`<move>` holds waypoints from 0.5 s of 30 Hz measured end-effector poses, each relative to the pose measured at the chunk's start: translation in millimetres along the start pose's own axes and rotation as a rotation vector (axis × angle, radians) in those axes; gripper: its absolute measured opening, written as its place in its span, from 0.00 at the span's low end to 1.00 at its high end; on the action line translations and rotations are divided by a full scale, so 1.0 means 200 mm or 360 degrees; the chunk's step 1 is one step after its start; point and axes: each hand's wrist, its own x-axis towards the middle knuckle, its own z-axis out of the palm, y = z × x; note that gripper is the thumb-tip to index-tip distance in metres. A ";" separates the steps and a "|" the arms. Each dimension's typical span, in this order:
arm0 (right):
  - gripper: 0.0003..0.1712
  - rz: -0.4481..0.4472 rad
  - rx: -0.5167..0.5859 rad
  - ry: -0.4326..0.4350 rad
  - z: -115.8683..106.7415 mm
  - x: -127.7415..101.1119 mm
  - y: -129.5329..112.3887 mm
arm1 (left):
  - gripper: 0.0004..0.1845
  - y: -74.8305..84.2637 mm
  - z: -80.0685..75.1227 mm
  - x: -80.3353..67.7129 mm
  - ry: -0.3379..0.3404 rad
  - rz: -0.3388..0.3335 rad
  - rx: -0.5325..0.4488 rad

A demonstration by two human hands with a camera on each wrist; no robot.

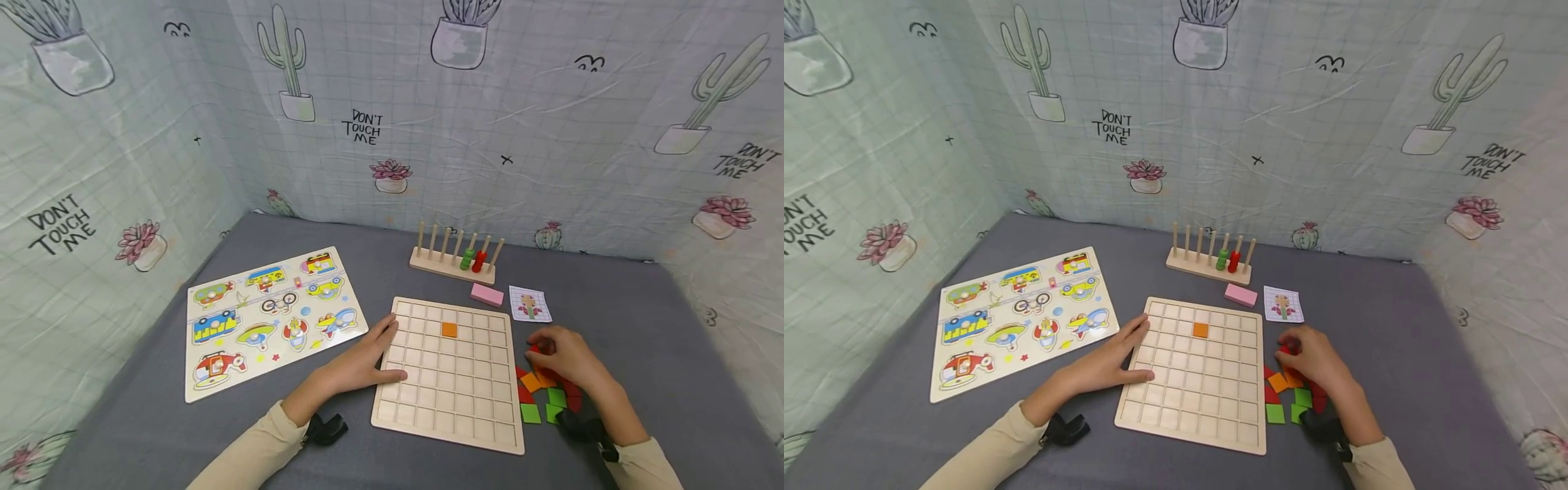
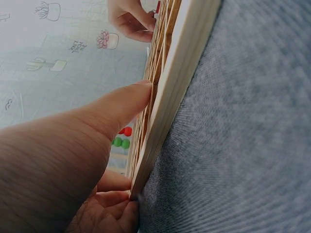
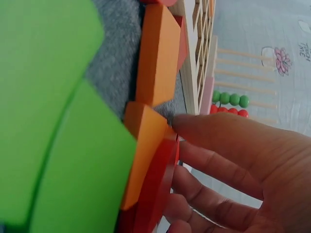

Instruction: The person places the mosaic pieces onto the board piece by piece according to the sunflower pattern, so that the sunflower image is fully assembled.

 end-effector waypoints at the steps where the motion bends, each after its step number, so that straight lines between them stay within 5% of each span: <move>1: 0.12 0.0004 0.0000 0.0003 0.00 0.00 0.00 | 0.51 0.00 0.00 0.00 -0.0001 0.0001 0.0000; 15: 0.17 0.0062 -0.0007 -0.0026 0.02 0.04 -0.05 | 0.51 0.00 0.00 0.01 -0.0012 -0.0013 -0.0036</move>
